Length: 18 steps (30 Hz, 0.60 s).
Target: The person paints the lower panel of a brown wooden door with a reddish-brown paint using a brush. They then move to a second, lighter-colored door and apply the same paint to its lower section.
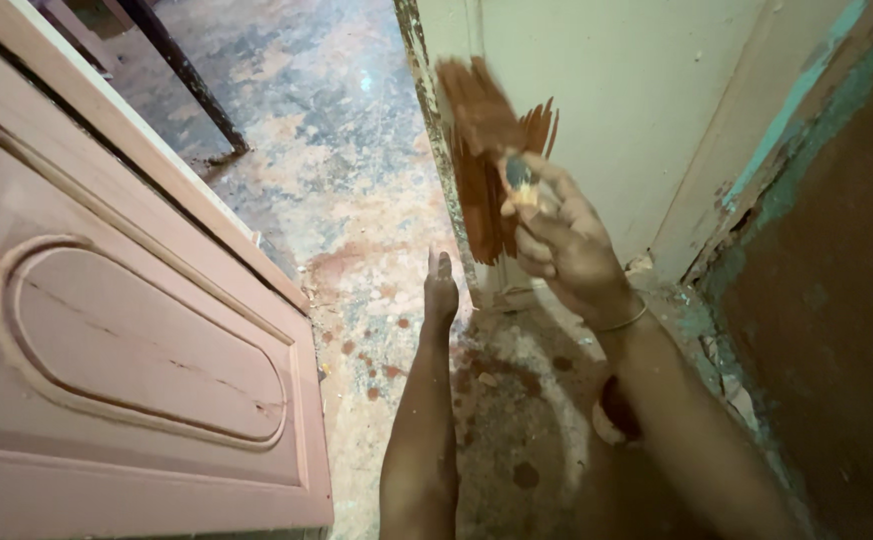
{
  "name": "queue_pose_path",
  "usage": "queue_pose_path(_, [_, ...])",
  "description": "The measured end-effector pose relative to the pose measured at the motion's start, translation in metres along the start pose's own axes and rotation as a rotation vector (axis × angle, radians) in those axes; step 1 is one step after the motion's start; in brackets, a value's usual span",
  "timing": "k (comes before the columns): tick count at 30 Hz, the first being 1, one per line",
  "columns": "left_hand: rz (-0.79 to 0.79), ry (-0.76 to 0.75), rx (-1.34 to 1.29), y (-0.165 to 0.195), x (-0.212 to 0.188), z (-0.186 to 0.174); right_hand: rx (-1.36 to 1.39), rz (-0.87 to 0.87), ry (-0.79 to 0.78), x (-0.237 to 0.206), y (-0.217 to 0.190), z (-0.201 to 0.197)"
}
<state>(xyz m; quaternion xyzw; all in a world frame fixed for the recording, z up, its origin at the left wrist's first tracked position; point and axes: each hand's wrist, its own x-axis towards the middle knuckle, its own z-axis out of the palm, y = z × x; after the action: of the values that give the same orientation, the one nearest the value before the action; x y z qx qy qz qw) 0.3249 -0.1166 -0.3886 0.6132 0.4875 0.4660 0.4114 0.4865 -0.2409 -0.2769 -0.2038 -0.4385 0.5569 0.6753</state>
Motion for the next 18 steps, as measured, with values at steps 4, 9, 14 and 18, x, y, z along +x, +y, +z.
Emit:
queue_pose_path(4, [0.03, -0.001, -0.033, 0.003, -0.002, 0.001, -0.294, -0.056, 0.104, -0.002, 0.025, -0.005])
queue_pose_path(9, [0.052, 0.042, 0.016, 0.011, -0.005, -0.003, -0.347, 0.278, 0.334, -0.026, 0.085, -0.021])
queue_pose_path(14, [-0.01, 0.068, 0.047, 0.017, -0.007, -0.008, -0.284, 0.61, 0.455, -0.042, 0.104, -0.029])
queue_pose_path(18, [-0.035, 0.046, 0.116, 0.016, -0.008, -0.012, -0.254, 0.562, 0.432, -0.04, 0.1, -0.034])
